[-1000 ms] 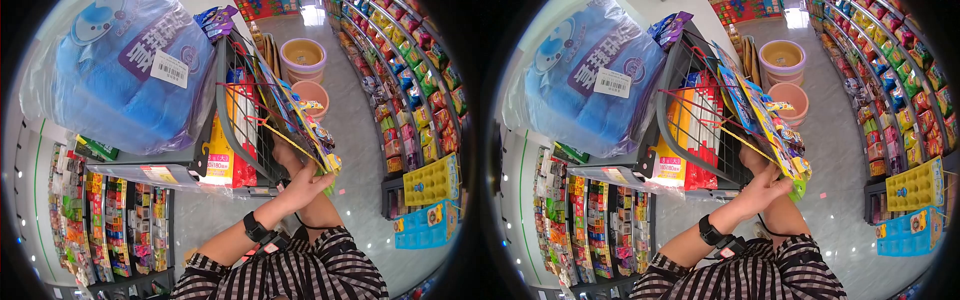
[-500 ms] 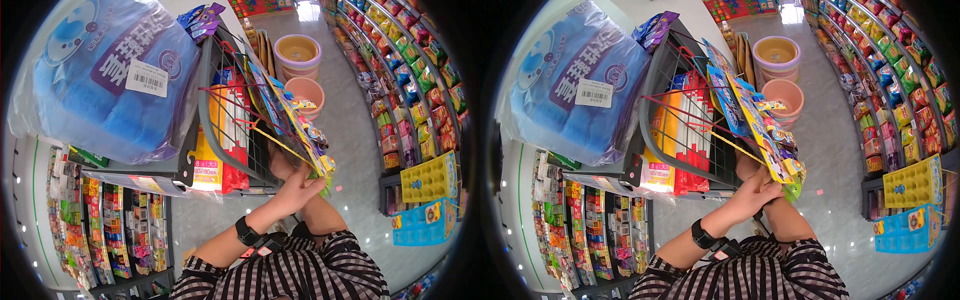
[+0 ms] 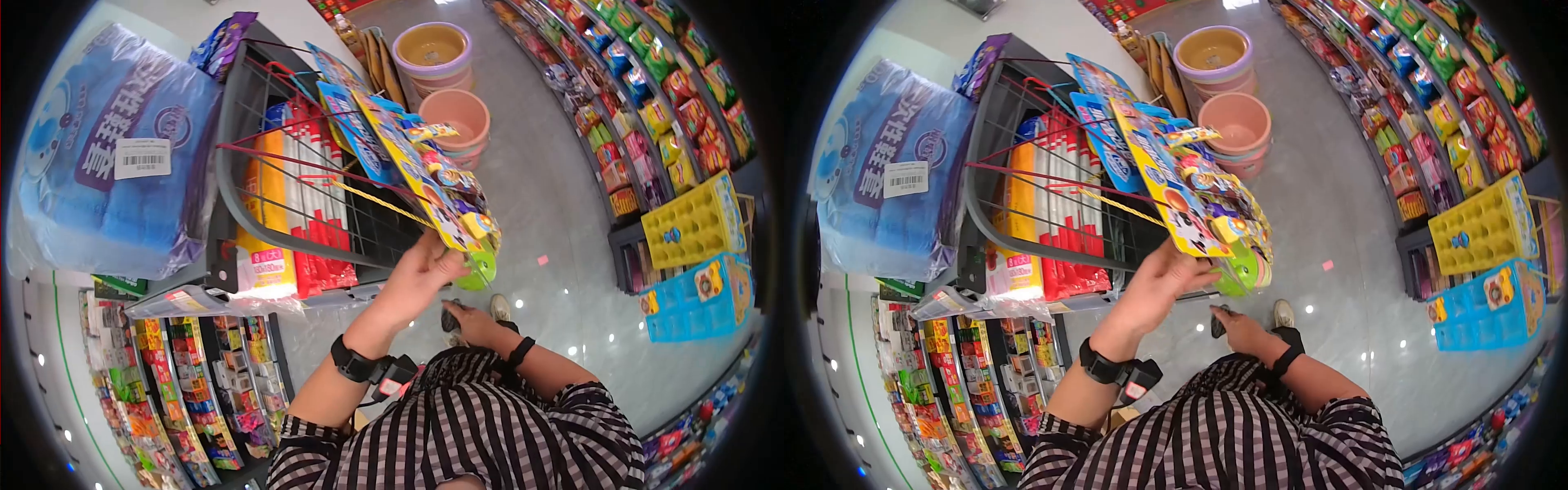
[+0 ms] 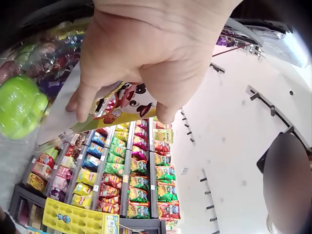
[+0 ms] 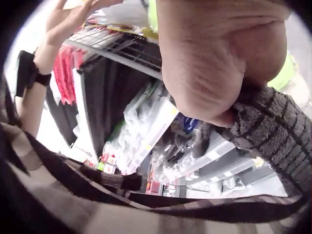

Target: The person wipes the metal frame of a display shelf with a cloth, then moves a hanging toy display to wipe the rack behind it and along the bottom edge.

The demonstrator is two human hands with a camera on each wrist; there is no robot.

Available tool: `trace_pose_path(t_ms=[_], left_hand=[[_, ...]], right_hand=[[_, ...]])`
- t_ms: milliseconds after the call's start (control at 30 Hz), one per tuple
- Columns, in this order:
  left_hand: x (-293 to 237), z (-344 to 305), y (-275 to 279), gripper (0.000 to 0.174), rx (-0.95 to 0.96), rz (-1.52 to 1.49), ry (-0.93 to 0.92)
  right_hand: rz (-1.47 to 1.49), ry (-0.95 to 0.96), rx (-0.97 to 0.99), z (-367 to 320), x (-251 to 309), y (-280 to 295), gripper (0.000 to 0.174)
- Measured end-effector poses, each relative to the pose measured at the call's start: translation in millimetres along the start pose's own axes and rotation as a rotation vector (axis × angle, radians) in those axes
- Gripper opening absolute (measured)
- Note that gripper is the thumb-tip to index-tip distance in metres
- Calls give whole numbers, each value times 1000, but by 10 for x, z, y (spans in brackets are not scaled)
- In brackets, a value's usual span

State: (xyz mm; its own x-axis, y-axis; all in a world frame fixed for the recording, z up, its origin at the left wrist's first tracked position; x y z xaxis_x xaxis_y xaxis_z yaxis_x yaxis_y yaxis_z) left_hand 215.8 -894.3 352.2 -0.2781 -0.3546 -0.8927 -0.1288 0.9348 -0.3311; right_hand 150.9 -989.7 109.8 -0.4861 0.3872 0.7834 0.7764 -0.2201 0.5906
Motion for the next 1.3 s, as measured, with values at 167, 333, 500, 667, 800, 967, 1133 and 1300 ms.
trace_pose_path(t_ms=[167,333,500,667,800,967,1133,1300], left_hand=[[55,-1,11,46,-46,-147,-41],[101,-90,42,48,-76,-156,-48],[367,-240,332,49,-120,-96,-86],[583,-467,538,50,-210,32,-119],[682,-589,577,51,-330,56,-173],[1045,-800,575,51,-571,80,-43],[1343,-686,670,46,-773,54,-47],[1396,-618,575,36,-1038,-45,-117]], right_hand=[[2,-151,-26,-106,-232,32,63],[-127,-197,-58,-394,-200,66,63],[-165,-244,-163,-787,-249,13,62],[-122,-333,-135,-1056,-481,38,55],[-125,-270,-30,-982,-705,38,54],[-153,-148,106,-919,-747,338,53],[-88,-84,54,-1206,-1369,719,48],[-155,-247,27,-1769,-2116,1187,38]])
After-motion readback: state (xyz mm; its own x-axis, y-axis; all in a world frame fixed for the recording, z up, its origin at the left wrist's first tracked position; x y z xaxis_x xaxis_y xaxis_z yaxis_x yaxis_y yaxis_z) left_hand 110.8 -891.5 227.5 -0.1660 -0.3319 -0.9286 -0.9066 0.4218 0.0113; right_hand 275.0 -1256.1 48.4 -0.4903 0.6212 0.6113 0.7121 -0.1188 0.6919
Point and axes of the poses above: each hand's wrist, its own z-axis towards the middle knuckle, its own y-axis out of the back of the hand, x = y × z, the point moved 7 cm from there along z, towards the middle knuckle, and after that the axes turned 6 degrees about -z, right-handed, at the moved point
